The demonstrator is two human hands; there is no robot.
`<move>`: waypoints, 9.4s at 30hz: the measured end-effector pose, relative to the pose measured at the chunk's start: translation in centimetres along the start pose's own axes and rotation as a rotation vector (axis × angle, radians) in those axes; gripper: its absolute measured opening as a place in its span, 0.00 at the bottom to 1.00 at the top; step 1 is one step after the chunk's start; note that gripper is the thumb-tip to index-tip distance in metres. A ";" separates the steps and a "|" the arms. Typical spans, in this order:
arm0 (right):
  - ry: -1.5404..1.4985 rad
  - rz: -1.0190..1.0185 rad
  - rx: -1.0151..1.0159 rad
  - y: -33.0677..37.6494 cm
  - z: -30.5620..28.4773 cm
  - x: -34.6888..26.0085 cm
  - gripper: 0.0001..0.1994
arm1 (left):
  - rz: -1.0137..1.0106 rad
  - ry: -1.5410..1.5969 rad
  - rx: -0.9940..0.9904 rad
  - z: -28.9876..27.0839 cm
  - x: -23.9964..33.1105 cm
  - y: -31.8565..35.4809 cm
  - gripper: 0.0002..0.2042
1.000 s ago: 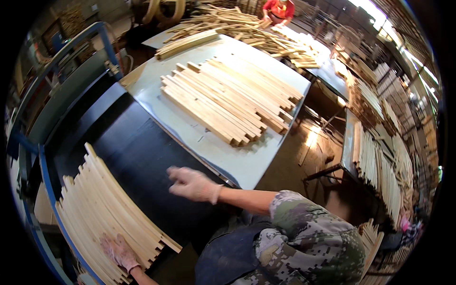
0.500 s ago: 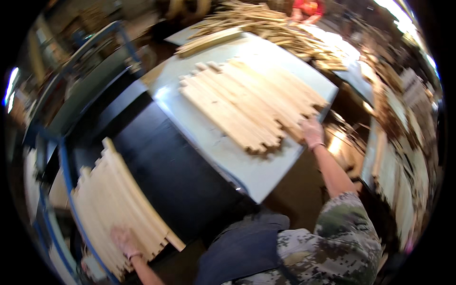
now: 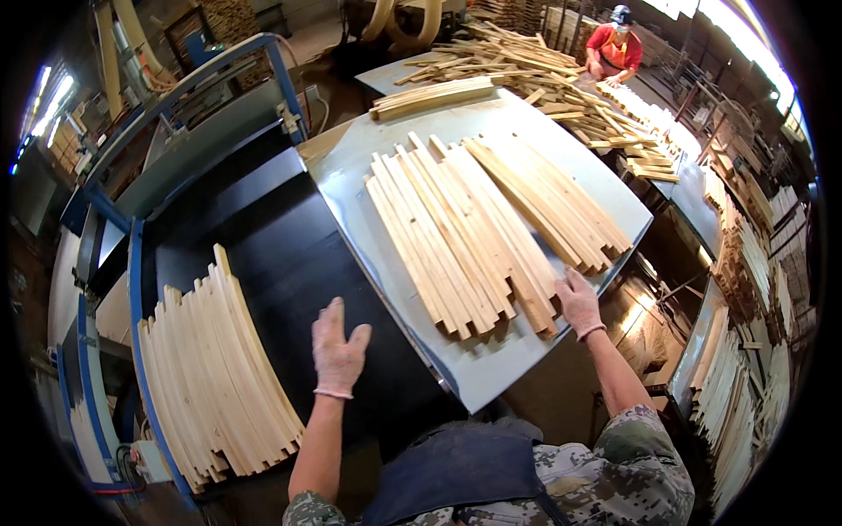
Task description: The person organizes and stacks wooden slats, moving them between tables and placing them onto a conveyor belt.
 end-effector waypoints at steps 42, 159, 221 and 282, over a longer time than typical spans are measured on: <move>0.065 -0.151 -0.765 2.0 20.4 -35.7 0.30 | -0.369 -0.504 -0.284 -10.3 -8.2 9.8 0.45; -0.113 -0.958 -0.695 6.5 36.6 -64.7 0.28 | -0.525 -0.527 0.098 -17.7 -17.2 18.0 0.44; 0.423 -0.551 -0.362 -5.0 21.4 -26.6 0.20 | -0.856 1.343 0.310 -19.4 -20.8 18.5 0.23; 0.371 0.013 -0.382 3.7 10.9 -21.5 0.24 | -1.234 -0.762 0.517 -48.6 -37.5 29.0 0.43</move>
Point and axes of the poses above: each hand's wrist, its own y-axis away from the middle knuckle, its own z-axis out of the palm, x = y × z, the point moved 4 cm from there along -y, towards the middle knuckle, and after that the axes turned 3 degrees about -z, right-handed, at the moved point
